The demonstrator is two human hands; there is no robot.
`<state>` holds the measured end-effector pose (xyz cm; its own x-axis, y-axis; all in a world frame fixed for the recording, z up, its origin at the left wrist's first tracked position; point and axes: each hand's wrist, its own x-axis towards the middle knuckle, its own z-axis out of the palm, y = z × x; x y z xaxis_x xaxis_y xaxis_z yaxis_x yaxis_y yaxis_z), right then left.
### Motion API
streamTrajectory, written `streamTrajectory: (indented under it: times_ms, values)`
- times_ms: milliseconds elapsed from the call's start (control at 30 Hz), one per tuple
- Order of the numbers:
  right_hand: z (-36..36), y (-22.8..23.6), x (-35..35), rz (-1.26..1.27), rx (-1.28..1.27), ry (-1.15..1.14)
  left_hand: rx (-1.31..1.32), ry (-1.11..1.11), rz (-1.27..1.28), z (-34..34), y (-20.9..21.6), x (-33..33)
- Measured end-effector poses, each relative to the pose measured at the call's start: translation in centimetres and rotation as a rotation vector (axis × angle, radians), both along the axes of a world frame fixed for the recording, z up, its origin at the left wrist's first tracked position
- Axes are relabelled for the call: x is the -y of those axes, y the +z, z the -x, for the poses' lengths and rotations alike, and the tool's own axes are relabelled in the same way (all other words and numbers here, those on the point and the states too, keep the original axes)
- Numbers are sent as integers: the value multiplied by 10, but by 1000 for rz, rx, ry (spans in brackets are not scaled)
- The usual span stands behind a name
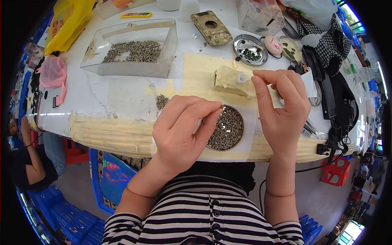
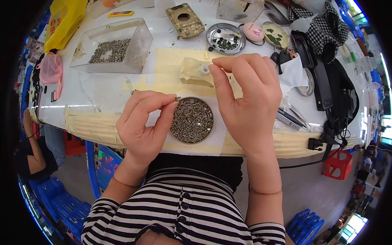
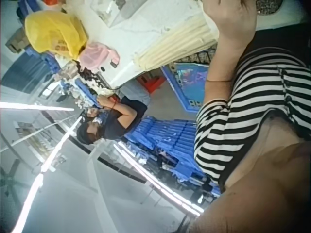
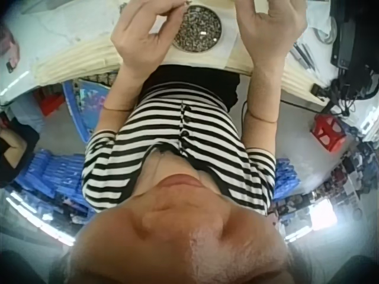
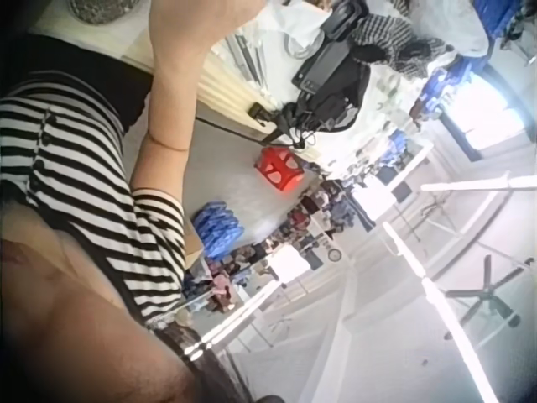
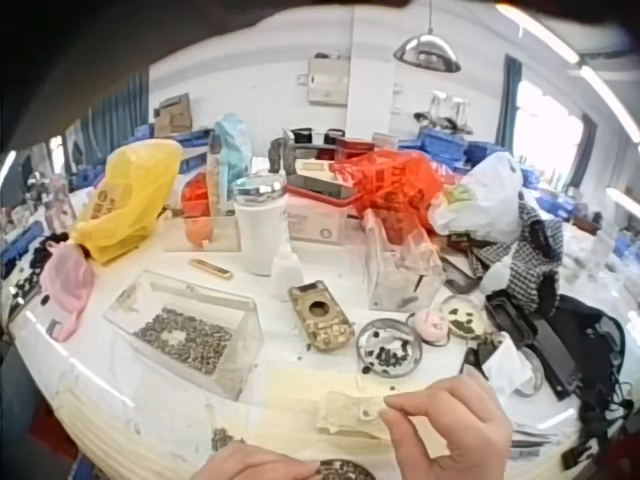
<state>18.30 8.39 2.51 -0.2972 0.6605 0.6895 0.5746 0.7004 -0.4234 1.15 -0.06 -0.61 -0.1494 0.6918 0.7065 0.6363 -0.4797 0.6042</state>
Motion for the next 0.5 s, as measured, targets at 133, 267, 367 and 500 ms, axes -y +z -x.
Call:
streamTrajectory:
  times_ms: [133, 267, 367, 500]
  values:
    - [-1, -2, 2, -96, -58, -36, -2, 8, 8, -1, 0, 0]
    - [-1, -3, -1, -77, 18, -21, -8, 1, 11, -2, 2, 0]
    - [0, 0, 0, -50, 56, -18, 3, -20, 19, -2, 4, 1]
    - [-1, 1, 18, 21, -103, 71, 6, -41, 1, 1, 5, 2]
